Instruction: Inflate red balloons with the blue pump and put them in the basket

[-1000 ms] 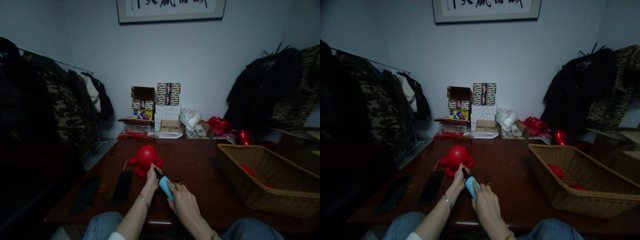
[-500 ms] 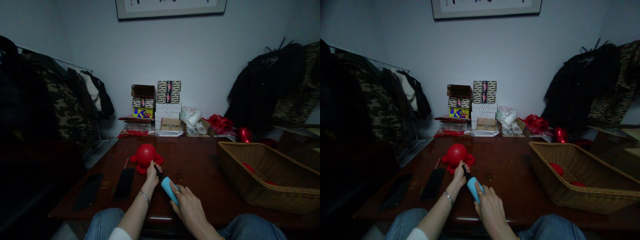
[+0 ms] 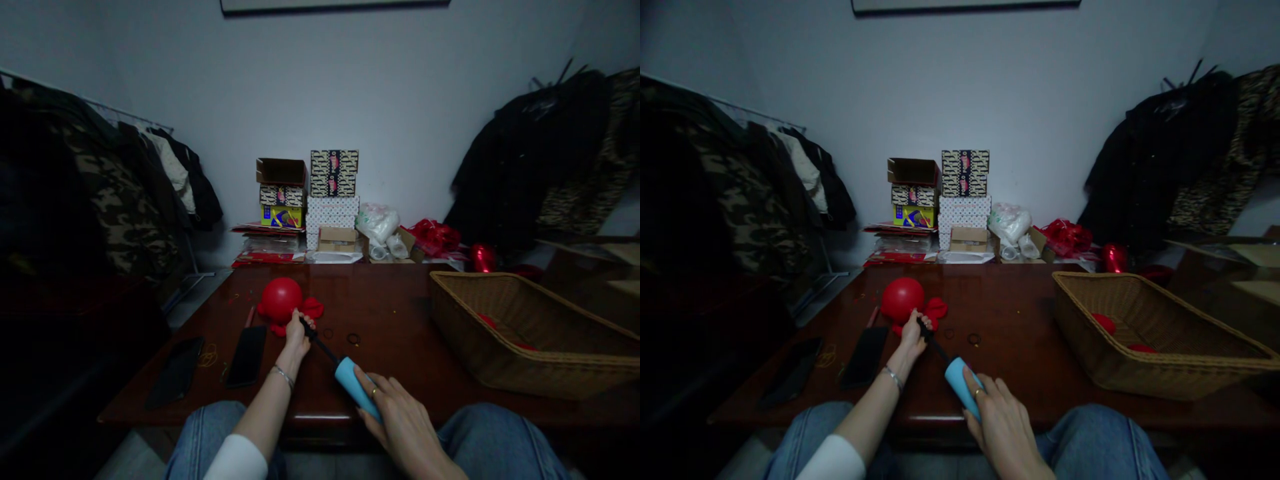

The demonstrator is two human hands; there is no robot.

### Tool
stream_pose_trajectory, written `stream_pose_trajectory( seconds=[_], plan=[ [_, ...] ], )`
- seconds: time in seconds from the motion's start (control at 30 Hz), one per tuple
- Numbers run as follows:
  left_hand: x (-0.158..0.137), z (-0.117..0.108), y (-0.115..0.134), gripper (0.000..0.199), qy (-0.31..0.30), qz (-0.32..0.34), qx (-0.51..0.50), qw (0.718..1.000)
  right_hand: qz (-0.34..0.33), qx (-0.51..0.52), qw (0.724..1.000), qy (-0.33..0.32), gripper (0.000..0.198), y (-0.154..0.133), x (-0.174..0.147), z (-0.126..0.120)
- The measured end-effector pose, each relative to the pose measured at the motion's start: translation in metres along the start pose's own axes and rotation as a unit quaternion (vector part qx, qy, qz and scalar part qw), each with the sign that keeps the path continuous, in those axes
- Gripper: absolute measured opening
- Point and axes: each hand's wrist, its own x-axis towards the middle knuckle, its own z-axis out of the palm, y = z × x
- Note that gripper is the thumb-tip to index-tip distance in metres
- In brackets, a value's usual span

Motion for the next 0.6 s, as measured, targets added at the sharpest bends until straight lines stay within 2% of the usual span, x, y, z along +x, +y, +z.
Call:
stream_pose_trajectory(
  seconds=[0.1, 0.3, 0.47, 0.6],
  plan=[
    [-0.001, 0.001, 0.001, 0.027, 0.018, 0.007, 0.019, 1.000, -0.003, -0.001, 1.000, -0.007, 0.058, -0.006, 0.007, -0.004],
    [-0.007, 0.005, -0.005, 0.029, 0.017, 0.000, 0.023, 1.000, 0.004, -0.018, 1.000, -0.011, 0.059, -0.022, 0.025, -0.010],
    [-0.015, 0.007, -0.014, 0.029, 0.014, -0.011, 0.035, 0.999, -0.004, -0.042, 0.999, 0.011, 0.058, -0.034, 0.044, -0.007],
    [-0.015, 0.009, -0.012, 0.029, 0.014, -0.016, 0.035, 0.999, -0.005, -0.052, 0.998, 0.019, 0.058, -0.042, 0.059, -0.003]
  ],
)
